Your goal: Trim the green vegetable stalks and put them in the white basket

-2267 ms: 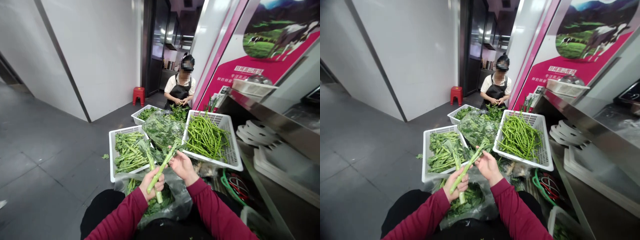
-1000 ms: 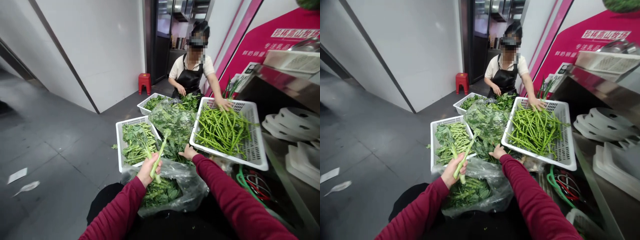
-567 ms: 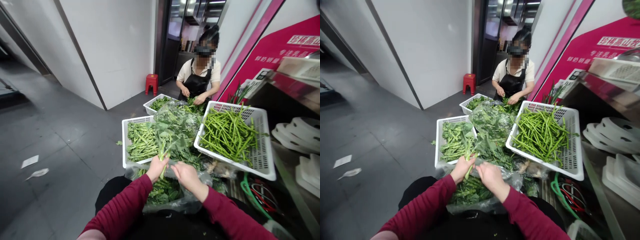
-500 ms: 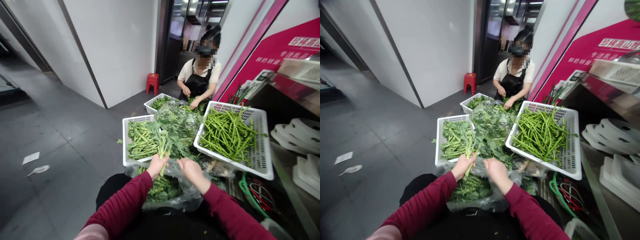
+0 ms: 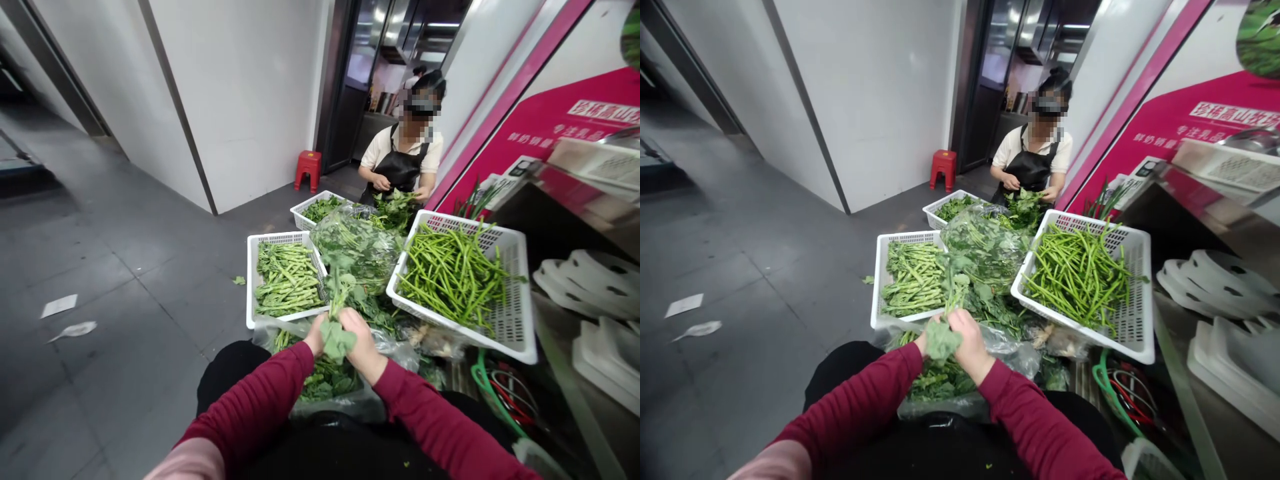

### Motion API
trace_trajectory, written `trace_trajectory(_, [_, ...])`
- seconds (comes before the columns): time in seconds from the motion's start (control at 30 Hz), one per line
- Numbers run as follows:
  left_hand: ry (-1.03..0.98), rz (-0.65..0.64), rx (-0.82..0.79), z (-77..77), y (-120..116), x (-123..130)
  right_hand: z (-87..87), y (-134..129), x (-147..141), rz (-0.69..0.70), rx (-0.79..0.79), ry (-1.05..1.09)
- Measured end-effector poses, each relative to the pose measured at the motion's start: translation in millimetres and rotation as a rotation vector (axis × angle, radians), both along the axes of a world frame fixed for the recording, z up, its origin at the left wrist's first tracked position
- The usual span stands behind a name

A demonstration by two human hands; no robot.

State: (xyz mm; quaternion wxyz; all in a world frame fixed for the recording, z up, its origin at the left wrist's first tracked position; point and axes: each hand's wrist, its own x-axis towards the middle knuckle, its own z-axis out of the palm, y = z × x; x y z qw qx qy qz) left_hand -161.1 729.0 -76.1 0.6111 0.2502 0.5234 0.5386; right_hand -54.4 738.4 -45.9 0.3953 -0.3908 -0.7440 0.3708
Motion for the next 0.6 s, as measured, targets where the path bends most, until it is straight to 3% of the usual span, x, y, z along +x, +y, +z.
trace_trajectory(0.1, [0.048,-0.011,-0.051,-1.2,4,-1,-3.0,-23,4,0.28,0.046,-0.026])
trace_trajectory(0.17, [0.062,-0.016,-0.09,-1.3,8,-4,-6.5,-38,3,0.329,-0.093,0.069])
trace_trajectory(0.27, [0.045,-0.072,-0.035,4.6,9,-12,-2.6,-34,6,0.099,-0.291,0.23])
trace_trajectory(0.37, [0.014,-0.327,0.097,16.2,1,-19,18.8,4,19,-0.128,-0.413,0.409])
trace_trajectory(0.4, [0.009,-0.434,0.119,19.9,-2,-20,27.7,18,25,-0.119,-0.503,0.473])
trace_trajectory(0.5, [0.011,-0.668,0.138,27.0,-9,-19,47.8,40,33,0.122,-0.794,0.497])
trace_trajectory(0.6, [0.0,-0.799,0.154,26.6,-10,-16,48.0,36,29,0.341,-0.942,0.51])
